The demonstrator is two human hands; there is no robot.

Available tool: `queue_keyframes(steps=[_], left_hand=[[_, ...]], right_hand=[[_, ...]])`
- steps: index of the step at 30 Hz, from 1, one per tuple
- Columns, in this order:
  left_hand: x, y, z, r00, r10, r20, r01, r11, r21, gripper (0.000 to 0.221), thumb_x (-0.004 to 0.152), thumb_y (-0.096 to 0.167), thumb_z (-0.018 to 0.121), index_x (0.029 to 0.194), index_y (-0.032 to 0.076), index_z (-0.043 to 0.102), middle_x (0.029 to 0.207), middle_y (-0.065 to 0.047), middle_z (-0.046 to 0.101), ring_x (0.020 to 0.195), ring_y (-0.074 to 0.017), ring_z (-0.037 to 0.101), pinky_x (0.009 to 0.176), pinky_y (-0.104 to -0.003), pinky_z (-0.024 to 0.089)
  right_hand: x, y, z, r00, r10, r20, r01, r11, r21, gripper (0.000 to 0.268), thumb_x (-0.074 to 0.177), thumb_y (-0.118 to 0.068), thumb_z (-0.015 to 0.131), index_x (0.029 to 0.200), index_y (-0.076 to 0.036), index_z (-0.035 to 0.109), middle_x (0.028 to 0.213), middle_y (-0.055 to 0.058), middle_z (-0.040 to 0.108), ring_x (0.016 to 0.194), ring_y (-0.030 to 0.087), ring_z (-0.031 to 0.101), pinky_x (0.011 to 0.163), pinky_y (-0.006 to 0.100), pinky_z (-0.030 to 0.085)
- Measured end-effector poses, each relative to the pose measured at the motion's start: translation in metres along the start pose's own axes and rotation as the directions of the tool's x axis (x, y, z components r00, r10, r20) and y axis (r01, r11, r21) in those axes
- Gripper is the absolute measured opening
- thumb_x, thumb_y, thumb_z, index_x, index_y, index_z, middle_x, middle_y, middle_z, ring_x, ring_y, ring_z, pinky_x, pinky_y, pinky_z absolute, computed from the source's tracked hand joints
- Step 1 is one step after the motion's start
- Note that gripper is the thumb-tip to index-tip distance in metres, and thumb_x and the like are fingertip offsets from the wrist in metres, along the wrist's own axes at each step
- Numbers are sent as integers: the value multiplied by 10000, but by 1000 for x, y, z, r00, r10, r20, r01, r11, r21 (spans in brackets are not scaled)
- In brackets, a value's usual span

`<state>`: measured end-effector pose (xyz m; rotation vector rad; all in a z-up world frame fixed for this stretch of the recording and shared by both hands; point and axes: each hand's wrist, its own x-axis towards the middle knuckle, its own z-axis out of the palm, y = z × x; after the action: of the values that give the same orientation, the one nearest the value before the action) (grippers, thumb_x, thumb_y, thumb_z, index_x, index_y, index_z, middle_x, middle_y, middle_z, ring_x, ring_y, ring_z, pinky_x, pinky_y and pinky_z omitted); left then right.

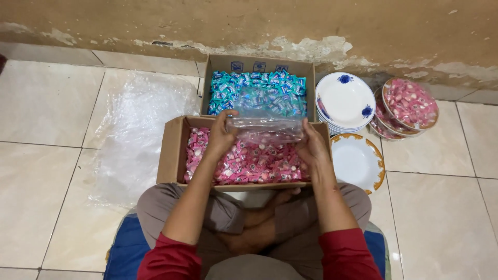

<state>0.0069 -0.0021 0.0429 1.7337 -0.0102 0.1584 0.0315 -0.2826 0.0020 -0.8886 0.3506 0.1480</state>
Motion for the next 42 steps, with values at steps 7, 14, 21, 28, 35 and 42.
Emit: queue_keyframes(steps=[7, 14, 21, 28, 35, 42], left_hand=[[43, -89, -3, 939, 272, -210, -230, 952, 203, 214, 813, -27, 705, 960, 96, 611, 994, -110, 486, 936, -291, 574, 745, -308, 541], [43, -64, -26, 950, 184, 251, -165, 982, -97, 252, 830, -106, 601, 702, 89, 697, 1063, -129, 686, 1033, -286, 638, 903, -365, 492], [32, -27, -17, 911, 383, 154, -411, 804, 431, 277, 926, -21, 555, 1142, 148, 592, 1116, -125, 606, 1123, -389, 626, 948, -503, 528], [29, -54, -5, 966, 184, -179, -123, 944, 307, 82, 894, 141, 775, 940, 196, 735, 821, -46, 624, 819, -315, 689, 768, -405, 568], [33, -43, 4, 759, -607, 235, 545, 396, -739, 57, 948, 111, 640, 1004, 101, 647, 949, -48, 632, 970, -235, 689, 1002, -452, 545], [53, -5, 14, 710, -657, 253, 471, 177, -864, 153, 814, 165, 720, 746, 74, 617, 626, -3, 501, 589, -190, 592, 556, -333, 529]], right_hand=[[13, 5, -31, 806, -591, 31, 252, 296, -921, 281, 807, -118, 748, 1027, -258, 645, 872, -50, 657, 815, 147, 699, 762, 276, 554], [10, -21, -33, 848, -443, 291, 529, 751, -396, 275, 740, 152, 654, 819, -87, 544, 1067, 86, 620, 942, 160, 602, 806, 265, 486], [22, -39, -21, 695, -446, 564, 555, -167, -815, 268, 850, -4, 679, 1002, -188, 802, 1101, 75, 549, 1037, 299, 576, 934, 427, 495], [40, -17, -42, 999, 15, 47, -5, 981, -195, 339, 903, 39, 675, 1227, -59, 695, 1056, 133, 742, 908, 237, 763, 830, 408, 651], [58, 4, -49, 993, 110, 41, -117, 943, 312, 344, 890, 1, 692, 1223, -80, 725, 900, 76, 732, 831, 217, 713, 783, 326, 572], [42, -22, -4, 1000, -14, 28, 5, 950, 312, 368, 860, -418, 726, 963, -65, 733, 857, 122, 705, 815, 268, 697, 730, 386, 583]])
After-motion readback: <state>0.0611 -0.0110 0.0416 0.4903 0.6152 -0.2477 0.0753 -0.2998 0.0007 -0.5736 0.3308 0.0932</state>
